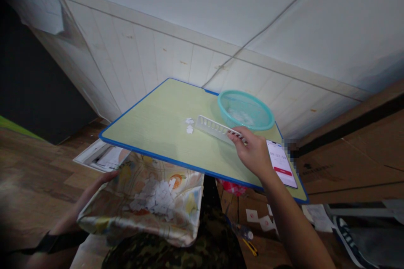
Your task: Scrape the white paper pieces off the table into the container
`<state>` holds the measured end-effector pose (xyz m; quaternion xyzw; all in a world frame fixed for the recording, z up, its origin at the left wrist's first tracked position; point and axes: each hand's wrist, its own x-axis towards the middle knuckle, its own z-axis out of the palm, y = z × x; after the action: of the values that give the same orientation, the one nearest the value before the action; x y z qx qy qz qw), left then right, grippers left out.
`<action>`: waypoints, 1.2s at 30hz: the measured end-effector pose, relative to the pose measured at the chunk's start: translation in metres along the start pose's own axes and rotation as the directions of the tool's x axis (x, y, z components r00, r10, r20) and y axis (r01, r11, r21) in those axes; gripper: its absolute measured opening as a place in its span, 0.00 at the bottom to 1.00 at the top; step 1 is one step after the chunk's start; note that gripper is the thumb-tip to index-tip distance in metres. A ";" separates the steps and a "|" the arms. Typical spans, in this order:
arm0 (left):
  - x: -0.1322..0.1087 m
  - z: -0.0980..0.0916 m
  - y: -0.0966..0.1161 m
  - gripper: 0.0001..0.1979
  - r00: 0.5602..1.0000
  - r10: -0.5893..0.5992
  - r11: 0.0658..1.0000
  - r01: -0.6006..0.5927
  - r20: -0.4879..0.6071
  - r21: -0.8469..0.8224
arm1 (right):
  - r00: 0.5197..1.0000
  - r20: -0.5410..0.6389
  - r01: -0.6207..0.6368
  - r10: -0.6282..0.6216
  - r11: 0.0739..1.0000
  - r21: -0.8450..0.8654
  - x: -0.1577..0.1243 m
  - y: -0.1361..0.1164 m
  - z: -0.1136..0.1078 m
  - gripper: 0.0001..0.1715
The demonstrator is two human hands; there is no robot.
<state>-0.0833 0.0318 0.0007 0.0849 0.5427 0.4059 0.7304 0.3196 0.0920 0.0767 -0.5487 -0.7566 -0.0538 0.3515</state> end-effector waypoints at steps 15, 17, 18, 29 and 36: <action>0.000 0.000 0.003 0.30 1.000 0.004 1.000 -0.003 -0.020 0.012 | 0.996 0.076 0.047 -0.048 0.999 0.006 0.001 -0.011 -0.020 0.10; 0.000 0.001 0.002 0.29 1.000 0.006 1.000 -0.006 -0.007 -0.006 | 0.998 0.054 0.042 -0.041 0.999 -0.021 0.001 -0.011 -0.021 0.10; 0.001 0.001 0.002 0.29 1.000 0.001 1.000 -0.001 -0.005 -0.021 | 0.998 0.050 0.041 -0.039 0.999 -0.022 0.001 -0.011 -0.021 0.10; -0.002 0.004 0.003 0.28 0.998 -0.069 0.996 0.070 0.013 -0.058 | 0.994 0.080 0.071 -0.073 0.997 0.031 0.005 -0.016 -0.015 0.09; 0.000 0.003 0.001 0.32 0.998 -0.067 0.997 0.067 -0.001 -0.042 | 0.993 0.102 0.053 -0.062 0.995 0.088 0.005 -0.021 -0.017 0.08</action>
<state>-0.0807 0.0338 0.0023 0.0511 0.5376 0.3926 0.7445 0.3086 0.0796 0.0993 -0.5135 -0.7909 -0.0030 0.3328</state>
